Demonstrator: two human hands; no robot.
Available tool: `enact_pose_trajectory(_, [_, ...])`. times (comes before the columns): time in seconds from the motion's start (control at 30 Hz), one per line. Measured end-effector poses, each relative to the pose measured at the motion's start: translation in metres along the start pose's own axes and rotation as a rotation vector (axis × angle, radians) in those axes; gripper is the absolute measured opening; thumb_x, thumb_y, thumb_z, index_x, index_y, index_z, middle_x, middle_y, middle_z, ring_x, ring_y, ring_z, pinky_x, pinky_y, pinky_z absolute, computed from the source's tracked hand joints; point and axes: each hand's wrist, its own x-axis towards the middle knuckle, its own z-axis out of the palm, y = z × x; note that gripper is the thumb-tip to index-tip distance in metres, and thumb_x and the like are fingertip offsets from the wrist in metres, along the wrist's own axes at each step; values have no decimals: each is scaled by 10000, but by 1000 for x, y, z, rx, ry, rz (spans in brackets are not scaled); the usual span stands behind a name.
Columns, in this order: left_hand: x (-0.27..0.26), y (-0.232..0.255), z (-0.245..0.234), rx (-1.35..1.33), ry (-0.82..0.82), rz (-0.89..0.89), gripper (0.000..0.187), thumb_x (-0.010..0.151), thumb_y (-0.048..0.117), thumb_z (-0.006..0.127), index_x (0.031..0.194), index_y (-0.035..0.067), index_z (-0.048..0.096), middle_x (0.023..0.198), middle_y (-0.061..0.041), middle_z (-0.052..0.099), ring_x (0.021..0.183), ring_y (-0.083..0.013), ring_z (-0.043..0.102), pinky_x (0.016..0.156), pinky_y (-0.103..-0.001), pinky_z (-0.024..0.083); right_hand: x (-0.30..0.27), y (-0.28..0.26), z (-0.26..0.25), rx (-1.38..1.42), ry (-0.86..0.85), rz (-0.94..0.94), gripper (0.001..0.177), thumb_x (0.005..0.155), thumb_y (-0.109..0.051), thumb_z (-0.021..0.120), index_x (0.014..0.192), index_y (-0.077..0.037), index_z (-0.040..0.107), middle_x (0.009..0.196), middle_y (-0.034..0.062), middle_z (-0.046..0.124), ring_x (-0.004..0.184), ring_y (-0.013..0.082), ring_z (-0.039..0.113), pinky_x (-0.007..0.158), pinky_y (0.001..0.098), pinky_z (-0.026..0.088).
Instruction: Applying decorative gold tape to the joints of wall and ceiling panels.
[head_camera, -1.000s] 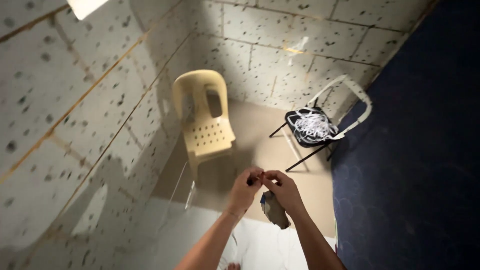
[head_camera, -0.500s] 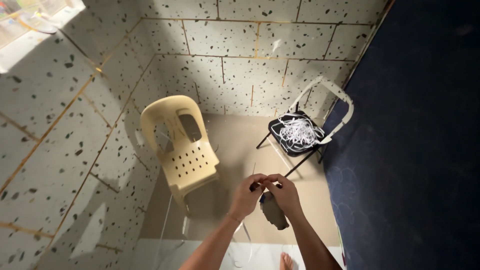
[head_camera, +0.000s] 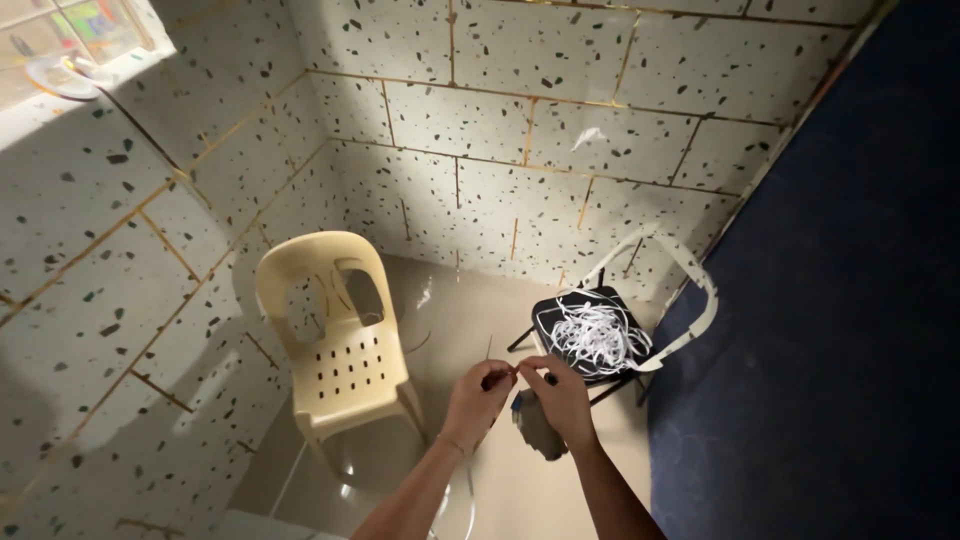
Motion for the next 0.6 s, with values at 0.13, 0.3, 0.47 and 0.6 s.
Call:
enact_pose_trajectory(0.13, [38,-24,27,-4,-31,21,230,887,160,758,1050,1,724,829,-38,682,742,-100,585,677,-285,512,37,29,-27,92,46,155,171,893,-140,708,1023,-44,764,958,5,749,777,101,609,703,254,499])
enact_pose_trajectory(0.3, [92,-28,43,78,-22,133,283,815,163,818,1015,-4,705,831,-26,692,740,-89,614,692,-262,537,96,59,-54,109,55,233,188,941,-166,691,1060,-44,771,945,33,780,856,100,682,759,236,513])
enact_pose_trajectory(0.47, [176,-48,48,73,-17,88,284,835,214,814,1022,19,729,806,-25,707,720,-99,616,668,-272,528,154,83,-78,130,62,121,241,961,-179,672,1126,-23,752,962,43,786,886,100,712,799,233,535])
enact_pose_trajectory(0.6, [240,-34,45,70,-71,168,276,878,249,793,1042,31,753,766,-21,693,692,-104,587,642,-281,506,196,97,-89,39,43,89,256,967,-162,658,1144,-5,756,966,49,798,887,88,707,789,240,532])
